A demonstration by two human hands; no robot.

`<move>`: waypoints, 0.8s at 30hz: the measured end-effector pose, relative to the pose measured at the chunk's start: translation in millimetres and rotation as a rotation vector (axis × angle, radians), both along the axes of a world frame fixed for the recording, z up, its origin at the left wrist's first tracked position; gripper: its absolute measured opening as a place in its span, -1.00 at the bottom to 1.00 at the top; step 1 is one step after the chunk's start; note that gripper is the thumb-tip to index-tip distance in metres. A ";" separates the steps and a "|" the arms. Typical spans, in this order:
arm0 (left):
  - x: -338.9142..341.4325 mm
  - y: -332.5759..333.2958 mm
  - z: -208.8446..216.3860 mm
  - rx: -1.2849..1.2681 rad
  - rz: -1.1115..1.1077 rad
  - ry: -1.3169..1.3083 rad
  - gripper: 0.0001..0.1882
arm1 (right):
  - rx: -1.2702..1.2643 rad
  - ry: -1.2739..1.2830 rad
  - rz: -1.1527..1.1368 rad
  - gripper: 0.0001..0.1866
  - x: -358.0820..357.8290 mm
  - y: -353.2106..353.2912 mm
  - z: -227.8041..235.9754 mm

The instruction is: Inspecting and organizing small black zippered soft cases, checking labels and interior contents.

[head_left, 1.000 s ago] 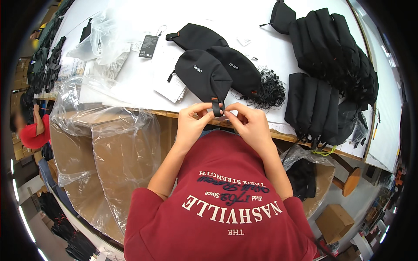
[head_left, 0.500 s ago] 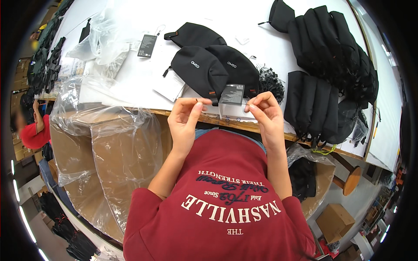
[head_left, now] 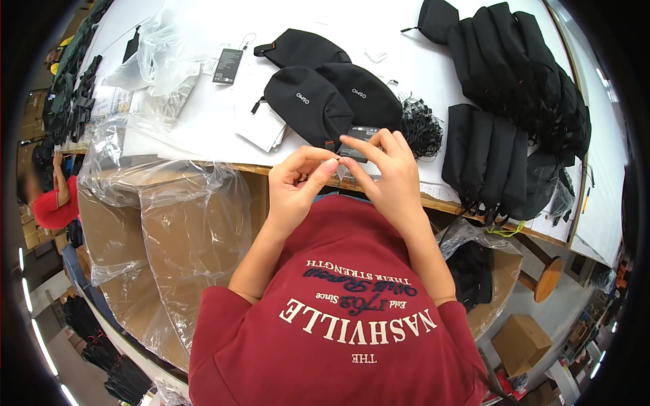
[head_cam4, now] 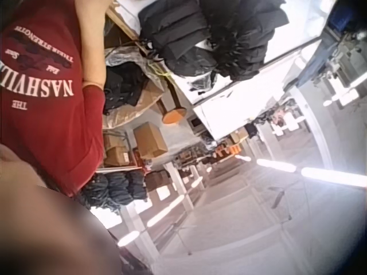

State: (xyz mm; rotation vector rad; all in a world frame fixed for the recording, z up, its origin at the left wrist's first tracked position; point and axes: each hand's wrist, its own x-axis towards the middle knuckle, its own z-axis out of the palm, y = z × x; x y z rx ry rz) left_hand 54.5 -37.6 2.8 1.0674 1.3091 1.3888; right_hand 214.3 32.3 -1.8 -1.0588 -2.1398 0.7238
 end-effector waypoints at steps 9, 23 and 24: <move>-0.9 -5.1 -2.8 -0.011 0.010 0.010 -0.89 | -0.106 -0.127 0.073 -0.86 -8.2 1.1 -2.4; -1.5 -2.7 4.4 0.012 -0.002 -0.087 -0.86 | -0.114 -0.164 0.135 -0.88 -23.2 -5.9 -10.5; -0.2 -1.5 4.9 0.022 0.015 -0.076 -0.85 | -0.089 -0.174 0.134 -0.88 -24.0 -6.1 -11.0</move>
